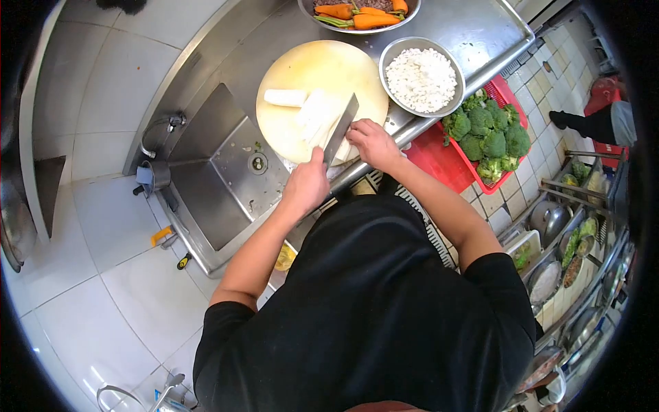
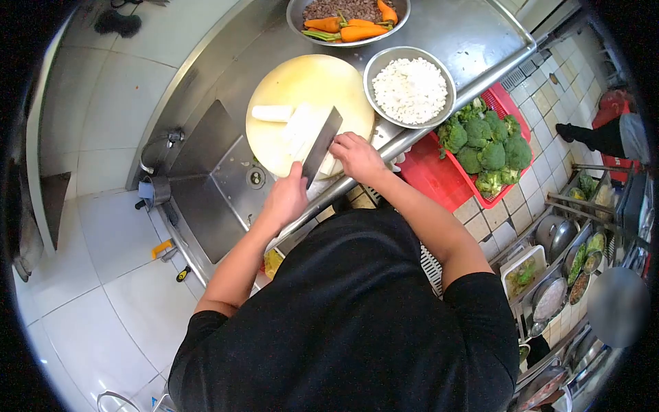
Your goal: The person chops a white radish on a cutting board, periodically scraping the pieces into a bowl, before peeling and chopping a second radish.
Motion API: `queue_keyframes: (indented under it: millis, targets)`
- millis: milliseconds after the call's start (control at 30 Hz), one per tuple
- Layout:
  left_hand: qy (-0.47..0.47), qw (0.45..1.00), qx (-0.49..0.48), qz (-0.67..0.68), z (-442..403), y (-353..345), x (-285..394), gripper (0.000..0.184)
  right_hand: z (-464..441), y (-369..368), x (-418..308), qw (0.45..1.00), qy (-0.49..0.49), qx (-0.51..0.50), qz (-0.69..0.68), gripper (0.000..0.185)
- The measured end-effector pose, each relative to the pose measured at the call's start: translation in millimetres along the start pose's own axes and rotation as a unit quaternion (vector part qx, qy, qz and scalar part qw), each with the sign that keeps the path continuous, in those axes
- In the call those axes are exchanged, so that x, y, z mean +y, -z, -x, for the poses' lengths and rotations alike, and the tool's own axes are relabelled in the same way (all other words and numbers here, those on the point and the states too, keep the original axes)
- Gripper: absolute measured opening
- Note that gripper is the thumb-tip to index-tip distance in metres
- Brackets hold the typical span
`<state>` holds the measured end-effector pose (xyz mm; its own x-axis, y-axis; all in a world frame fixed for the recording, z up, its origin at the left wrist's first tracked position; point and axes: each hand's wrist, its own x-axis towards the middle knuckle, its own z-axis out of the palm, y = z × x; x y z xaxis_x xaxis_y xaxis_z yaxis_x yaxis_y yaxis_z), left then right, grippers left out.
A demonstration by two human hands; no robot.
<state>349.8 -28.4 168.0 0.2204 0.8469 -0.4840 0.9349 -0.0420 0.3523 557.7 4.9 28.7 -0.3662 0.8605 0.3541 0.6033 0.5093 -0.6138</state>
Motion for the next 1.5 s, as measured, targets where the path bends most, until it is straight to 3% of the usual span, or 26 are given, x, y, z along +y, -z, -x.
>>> queue_keyframes:
  millis: [167, 400, 500, 667, 800, 900, 1167, 1500]
  targets:
    - [0.045, 0.999, -0.002, 0.013, -8, -42, -7, 0.027, 1, 2, 1, 1.000, 0.016, 0.015, 0.006, 0.017]
    - [-0.007, 0.999, 0.032, 0.023, -10, -20, -3, 0.025, 2, 1, 7, 1.000, 0.018, 0.018, 0.009, 0.016]
    - [0.023, 1.000, -0.009, 0.017, 14, -6, 5, 0.026, 2, 0, 9, 0.999, 0.029, 0.020, 0.012, 0.015]
    - [0.022, 0.999, 0.018, 0.025, -10, -54, -5, 0.029, 4, 1, 11, 0.999, 0.030, 0.018, 0.021, 0.013]
    - [0.000, 0.998, 0.034, 0.044, -22, -45, -2, 0.028, 4, 6, 4, 0.999, 0.018, 0.014, 0.023, 0.011]
    - [-0.004, 0.998, 0.038, 0.044, -24, -40, -2, 0.027, 13, 3, -4, 0.998, 0.064, 0.024, 0.005, 0.010]
    - [-0.005, 0.999, 0.038, 0.023, -6, -24, 1, 0.024, 13, 2, -6, 0.998, 0.039, 0.008, 0.044, 0.011]
    - [0.032, 0.999, 0.000, 0.019, 25, -14, 5, 0.021, 15, -1, -5, 0.996, 0.055, 0.015, 0.065, 0.014]
